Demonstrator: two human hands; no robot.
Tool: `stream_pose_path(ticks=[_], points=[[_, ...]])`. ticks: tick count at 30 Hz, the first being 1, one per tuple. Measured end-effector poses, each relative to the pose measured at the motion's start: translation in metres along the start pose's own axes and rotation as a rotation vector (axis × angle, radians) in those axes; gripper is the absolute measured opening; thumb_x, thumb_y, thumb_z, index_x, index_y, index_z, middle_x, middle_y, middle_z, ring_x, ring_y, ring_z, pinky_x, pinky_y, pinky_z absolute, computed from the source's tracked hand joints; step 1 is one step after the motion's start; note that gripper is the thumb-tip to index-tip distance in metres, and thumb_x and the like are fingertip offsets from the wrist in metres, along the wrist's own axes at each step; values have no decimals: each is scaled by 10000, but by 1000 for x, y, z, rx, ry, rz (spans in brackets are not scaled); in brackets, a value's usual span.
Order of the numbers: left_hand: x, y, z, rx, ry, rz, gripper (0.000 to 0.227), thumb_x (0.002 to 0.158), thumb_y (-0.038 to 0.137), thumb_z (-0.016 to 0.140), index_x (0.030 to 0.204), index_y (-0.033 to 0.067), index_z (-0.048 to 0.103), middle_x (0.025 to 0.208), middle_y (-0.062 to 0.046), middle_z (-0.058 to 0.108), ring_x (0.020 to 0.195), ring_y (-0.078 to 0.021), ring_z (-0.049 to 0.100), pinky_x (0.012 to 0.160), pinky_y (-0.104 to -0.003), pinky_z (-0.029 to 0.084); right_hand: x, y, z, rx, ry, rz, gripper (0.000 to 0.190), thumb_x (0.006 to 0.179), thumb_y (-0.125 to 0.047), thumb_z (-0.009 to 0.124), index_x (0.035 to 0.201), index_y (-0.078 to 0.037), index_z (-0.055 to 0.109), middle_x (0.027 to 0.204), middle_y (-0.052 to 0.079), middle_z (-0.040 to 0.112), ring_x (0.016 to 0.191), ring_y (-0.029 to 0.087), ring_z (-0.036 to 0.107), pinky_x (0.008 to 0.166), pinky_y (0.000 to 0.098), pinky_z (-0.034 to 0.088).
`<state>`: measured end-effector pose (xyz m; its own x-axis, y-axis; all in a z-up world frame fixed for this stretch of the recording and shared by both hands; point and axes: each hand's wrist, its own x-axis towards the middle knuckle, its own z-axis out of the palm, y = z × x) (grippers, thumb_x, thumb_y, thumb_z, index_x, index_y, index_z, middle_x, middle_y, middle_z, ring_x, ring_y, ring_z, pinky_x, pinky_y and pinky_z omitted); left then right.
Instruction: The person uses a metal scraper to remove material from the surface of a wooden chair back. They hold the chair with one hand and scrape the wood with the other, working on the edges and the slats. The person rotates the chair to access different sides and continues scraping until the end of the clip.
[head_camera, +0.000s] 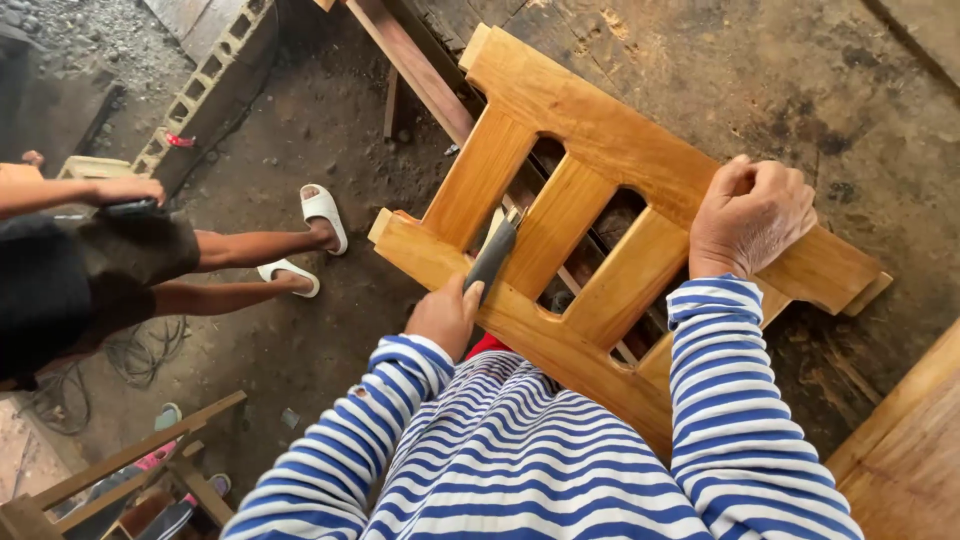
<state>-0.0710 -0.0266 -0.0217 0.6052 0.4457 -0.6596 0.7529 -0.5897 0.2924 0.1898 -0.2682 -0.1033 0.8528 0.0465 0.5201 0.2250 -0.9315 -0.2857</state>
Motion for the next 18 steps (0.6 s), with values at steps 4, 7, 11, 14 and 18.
stream_pose_path(ticks=[4,7,11,14,18], points=[[-10,3,4,-188,-32,-28,442,1055,477,345,1027,83,543,887,-237,690,815,-472,643,691,-547,444,-1,-2,-6,38,-76,-51,171,928,-262,779,791,-196,700,849,78,631,838,348,560,676,491,380],[-10,-6,18,-205,-22,1,460,1068,488,316,981,77,503,803,-199,624,718,-395,595,636,-497,402,-1,-3,-6,75,-66,-90,171,928,-237,791,801,-173,698,871,91,636,858,355,569,685,501,404],[-18,-5,20,-283,-58,-44,456,1070,473,318,1089,79,548,789,-150,601,682,-299,571,628,-445,428,1,-5,-6,64,-58,-120,171,899,-229,797,795,-146,689,879,104,638,868,358,579,694,496,418],[-19,-8,23,-272,-47,-39,440,1072,474,334,967,89,518,791,-170,603,703,-341,580,650,-473,414,0,-6,-8,60,-83,-112,192,917,-258,803,803,-151,692,892,99,632,886,355,568,698,494,415],[-16,-18,24,-207,-33,-78,440,1054,471,389,939,83,561,850,-211,652,787,-419,601,685,-530,425,-2,-21,-12,104,-112,-161,254,939,-265,830,781,-159,662,881,119,631,868,376,569,725,501,410]])
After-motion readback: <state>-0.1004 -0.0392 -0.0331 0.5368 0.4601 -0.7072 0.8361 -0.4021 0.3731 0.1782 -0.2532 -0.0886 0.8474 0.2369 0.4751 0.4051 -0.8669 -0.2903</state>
